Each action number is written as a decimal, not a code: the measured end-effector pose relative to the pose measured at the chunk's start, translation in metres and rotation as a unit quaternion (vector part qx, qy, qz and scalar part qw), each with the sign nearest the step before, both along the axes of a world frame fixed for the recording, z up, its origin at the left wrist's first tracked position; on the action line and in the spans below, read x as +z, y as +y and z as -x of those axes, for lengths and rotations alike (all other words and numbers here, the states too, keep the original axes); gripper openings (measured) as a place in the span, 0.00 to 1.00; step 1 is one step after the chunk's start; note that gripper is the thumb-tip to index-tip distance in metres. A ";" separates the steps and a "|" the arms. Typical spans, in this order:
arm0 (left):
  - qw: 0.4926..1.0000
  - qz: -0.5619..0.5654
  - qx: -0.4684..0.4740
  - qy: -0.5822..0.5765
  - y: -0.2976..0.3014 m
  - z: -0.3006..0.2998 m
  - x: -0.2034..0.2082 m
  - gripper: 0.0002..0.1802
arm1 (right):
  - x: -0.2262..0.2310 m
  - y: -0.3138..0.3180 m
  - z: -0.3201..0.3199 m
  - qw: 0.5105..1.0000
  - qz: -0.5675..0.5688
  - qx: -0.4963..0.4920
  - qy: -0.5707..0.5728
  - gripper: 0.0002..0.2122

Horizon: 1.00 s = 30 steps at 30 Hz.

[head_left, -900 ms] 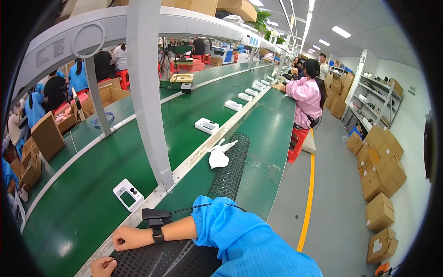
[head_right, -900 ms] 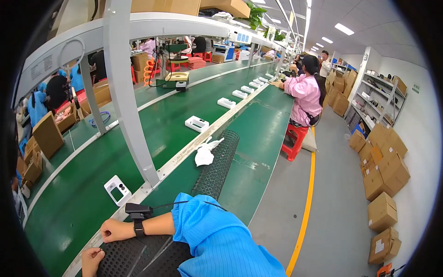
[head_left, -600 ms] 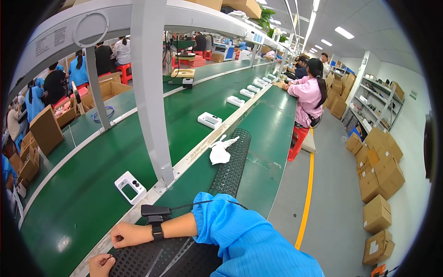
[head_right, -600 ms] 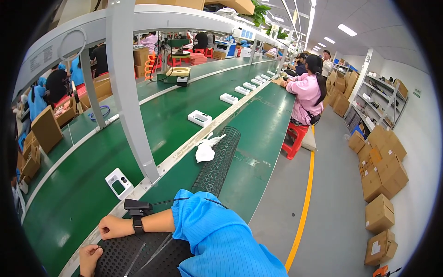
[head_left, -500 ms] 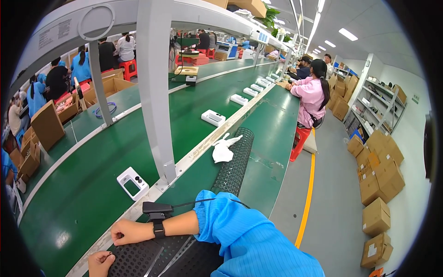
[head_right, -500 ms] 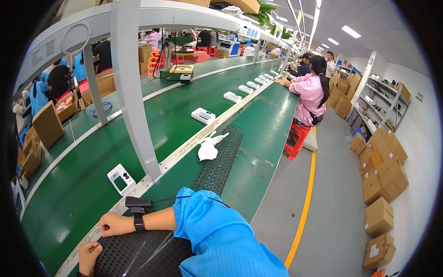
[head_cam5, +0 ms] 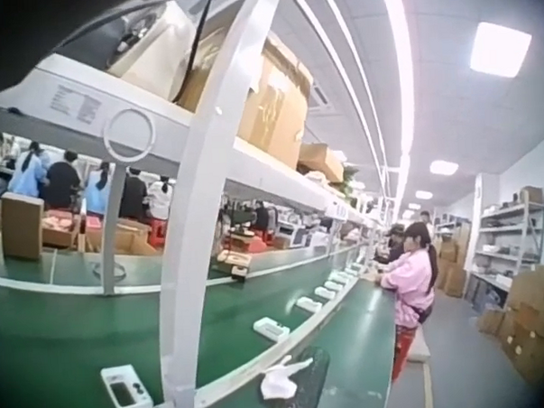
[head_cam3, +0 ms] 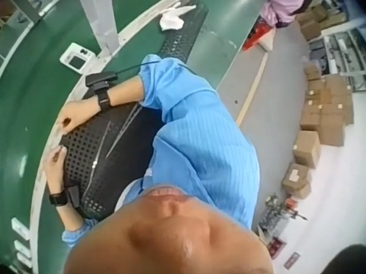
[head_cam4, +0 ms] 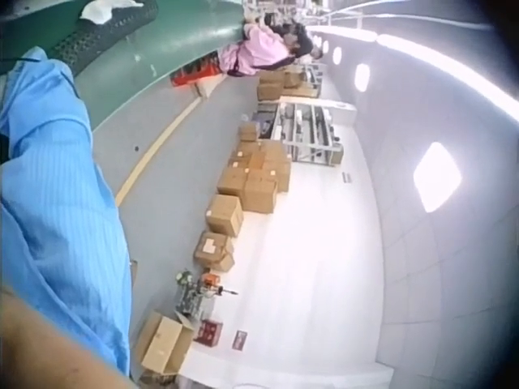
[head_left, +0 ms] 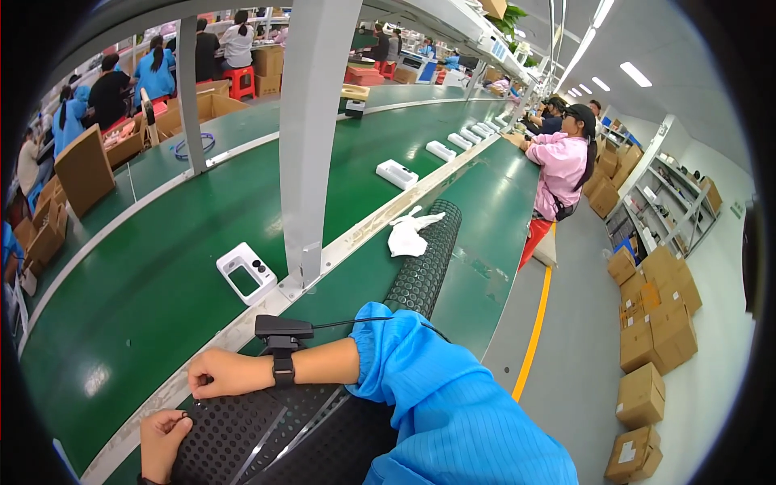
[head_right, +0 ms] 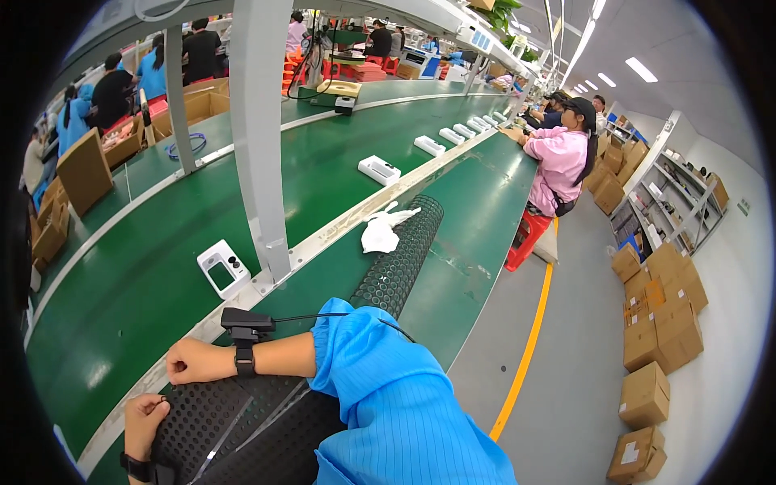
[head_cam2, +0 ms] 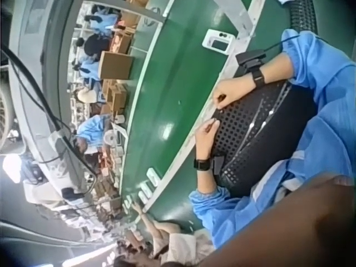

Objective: The person peels small black circular stickers from a sheet and presses them onto the circular openings of white plastic housings on a conveyor belt.

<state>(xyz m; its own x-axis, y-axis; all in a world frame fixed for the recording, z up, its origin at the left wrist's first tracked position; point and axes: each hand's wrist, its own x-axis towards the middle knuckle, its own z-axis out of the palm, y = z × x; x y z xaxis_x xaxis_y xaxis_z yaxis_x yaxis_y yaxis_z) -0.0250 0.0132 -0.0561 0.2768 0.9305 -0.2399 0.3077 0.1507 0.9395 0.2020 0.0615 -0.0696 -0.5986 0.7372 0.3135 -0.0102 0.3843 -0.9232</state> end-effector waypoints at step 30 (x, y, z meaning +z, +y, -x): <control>0.989 -0.070 -0.040 0.124 -0.035 0.012 0.027 0.07 | 0.006 -0.020 0.022 0.995 -0.043 0.054 -0.069 0.04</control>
